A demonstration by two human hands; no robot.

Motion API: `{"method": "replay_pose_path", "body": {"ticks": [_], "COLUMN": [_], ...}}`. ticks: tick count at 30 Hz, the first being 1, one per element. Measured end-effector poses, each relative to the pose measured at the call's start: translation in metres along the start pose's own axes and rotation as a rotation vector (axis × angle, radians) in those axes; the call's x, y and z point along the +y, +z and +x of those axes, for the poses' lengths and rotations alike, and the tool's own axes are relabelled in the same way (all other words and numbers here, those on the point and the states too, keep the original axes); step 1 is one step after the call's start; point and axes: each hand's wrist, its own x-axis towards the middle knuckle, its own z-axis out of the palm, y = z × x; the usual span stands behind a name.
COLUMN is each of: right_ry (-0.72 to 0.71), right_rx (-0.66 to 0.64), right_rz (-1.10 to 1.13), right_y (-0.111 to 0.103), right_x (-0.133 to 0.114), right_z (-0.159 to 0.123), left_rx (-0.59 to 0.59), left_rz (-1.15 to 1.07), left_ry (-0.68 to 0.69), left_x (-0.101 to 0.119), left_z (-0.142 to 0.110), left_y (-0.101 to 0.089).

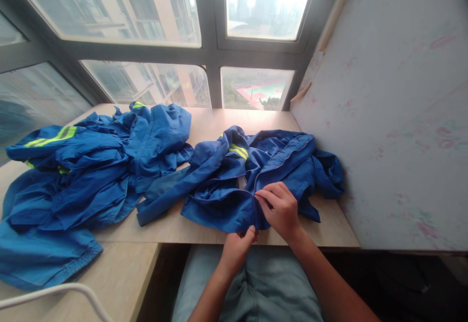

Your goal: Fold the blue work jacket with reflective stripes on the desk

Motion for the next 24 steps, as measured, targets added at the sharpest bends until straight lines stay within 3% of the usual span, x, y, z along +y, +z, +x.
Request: {"method": "replay_pose_path", "body": {"ticks": [6,14,20,24], "right_ry": [0.022,0.006,-0.047,-0.030], "right_rx": [0.070,0.135,0.073,0.084], "right_rz": [-0.059,-0.155,-0.186,-0.120], "right_y": [-0.004,-0.014,-0.012,-0.011], "right_x": [0.023,0.068,0.067,0.059], "right_z": [0.011,0.059,0.092,0.091], "left_rx": [-0.039,-0.048,-0.057,-0.107], "left_rz": [0.076,0.122,0.125,0.176], "left_ry": [0.007,-0.031,-0.014,-0.049], "left_x": [-0.022,-0.044,-0.048,-0.046], "left_z": [-0.020,-0.034,-0.028,-0.025], "left_y": [0.003,-0.011,-0.004,-0.013]}}
